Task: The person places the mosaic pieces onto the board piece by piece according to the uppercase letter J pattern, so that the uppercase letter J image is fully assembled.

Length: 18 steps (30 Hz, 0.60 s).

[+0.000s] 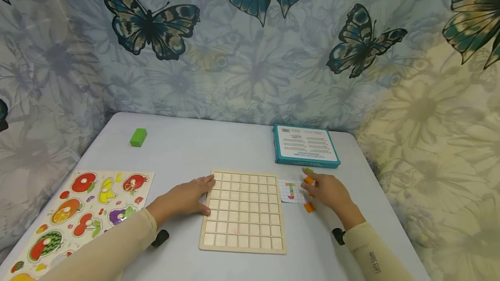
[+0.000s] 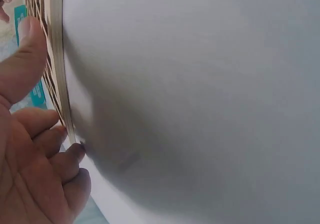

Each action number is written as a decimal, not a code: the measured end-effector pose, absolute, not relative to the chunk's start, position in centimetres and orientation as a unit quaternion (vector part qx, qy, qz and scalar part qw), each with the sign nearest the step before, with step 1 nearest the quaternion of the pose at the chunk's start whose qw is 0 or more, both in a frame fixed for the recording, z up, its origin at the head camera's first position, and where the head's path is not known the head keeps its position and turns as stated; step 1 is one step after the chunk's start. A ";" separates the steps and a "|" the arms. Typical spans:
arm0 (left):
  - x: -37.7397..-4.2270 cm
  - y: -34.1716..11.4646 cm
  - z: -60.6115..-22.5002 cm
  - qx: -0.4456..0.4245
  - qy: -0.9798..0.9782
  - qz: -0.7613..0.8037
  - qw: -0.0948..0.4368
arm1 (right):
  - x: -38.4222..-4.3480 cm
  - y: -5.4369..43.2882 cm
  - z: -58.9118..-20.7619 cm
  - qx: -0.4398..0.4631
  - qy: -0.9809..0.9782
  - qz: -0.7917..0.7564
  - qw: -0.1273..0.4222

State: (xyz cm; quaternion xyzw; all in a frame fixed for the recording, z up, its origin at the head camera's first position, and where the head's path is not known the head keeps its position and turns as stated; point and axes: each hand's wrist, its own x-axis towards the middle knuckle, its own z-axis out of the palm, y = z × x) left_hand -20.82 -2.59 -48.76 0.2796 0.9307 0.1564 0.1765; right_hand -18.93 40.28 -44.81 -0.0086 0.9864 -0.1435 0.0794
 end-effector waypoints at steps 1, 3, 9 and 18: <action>-20.8 -2.8 -48.8 0.277 0.931 0.158 0.177 | -18.9 40.8 -44.6 -0.004 0.987 -0.148 0.069; -20.8 -3.2 -48.8 0.276 0.930 0.165 0.176 | -18.9 42.2 -44.2 0.011 0.987 -0.150 0.057; -20.6 -3.6 -48.9 0.285 0.927 0.167 0.179 | -18.4 45.6 -44.2 0.064 0.983 -0.138 0.099; -20.5 -3.6 -49.2 0.284 0.925 0.173 0.183 | -18.2 46.9 -45.3 0.077 0.981 -0.134 0.117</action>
